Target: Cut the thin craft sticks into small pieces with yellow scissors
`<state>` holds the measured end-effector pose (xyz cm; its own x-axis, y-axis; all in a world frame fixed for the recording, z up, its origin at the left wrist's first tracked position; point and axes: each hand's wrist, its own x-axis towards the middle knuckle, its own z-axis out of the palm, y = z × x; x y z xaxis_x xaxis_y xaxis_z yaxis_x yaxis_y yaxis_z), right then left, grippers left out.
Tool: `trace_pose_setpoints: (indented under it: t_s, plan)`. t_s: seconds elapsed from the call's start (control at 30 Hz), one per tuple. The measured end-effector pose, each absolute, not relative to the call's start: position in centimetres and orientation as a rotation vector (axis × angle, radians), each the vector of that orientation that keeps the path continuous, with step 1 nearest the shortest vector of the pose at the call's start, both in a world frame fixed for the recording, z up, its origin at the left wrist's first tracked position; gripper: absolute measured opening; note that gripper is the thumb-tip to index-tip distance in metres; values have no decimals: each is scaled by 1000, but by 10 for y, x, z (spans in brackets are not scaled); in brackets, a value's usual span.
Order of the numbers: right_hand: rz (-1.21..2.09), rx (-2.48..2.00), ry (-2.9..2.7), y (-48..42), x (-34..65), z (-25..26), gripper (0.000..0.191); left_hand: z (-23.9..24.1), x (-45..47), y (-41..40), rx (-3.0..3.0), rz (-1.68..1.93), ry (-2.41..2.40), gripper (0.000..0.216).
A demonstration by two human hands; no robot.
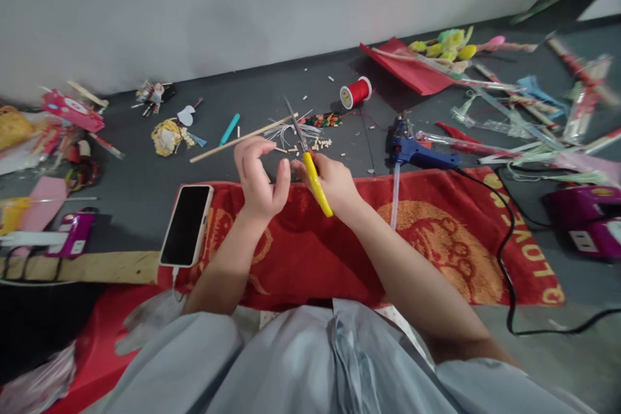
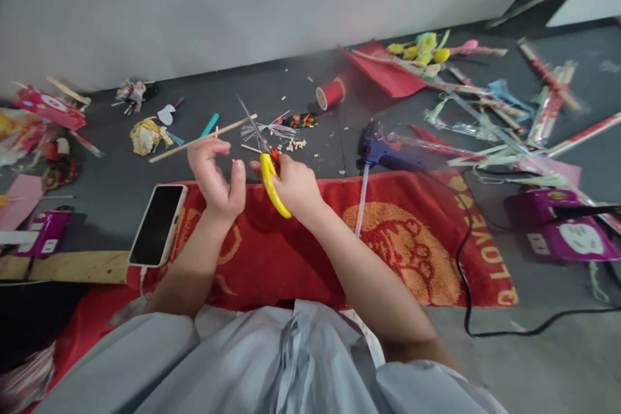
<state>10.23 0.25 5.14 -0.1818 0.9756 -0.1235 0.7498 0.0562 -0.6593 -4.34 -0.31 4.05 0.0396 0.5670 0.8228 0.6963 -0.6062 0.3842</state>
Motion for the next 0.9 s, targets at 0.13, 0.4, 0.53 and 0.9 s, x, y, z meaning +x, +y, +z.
trace_pose_setpoints:
  t_s: [0.13,0.4,0.53,0.9]
  plan:
    - [1039,-1633,-1811,6,101,44,46,20,-25,-9,-2557,-1851,-1555,74]
    - [1089,-1478,-1790,8,100,35,42,-12,-13,-10,-2902,-1824,-1880,105]
    - [1059,-1474,-1807,10,99,32,44,-13,-10,-6,-2755,-1866,-1861,96]
    - [1083,-1477,-1769,12,96,33,44,-11,-9,-2,-2671,-1917,-1823,88]
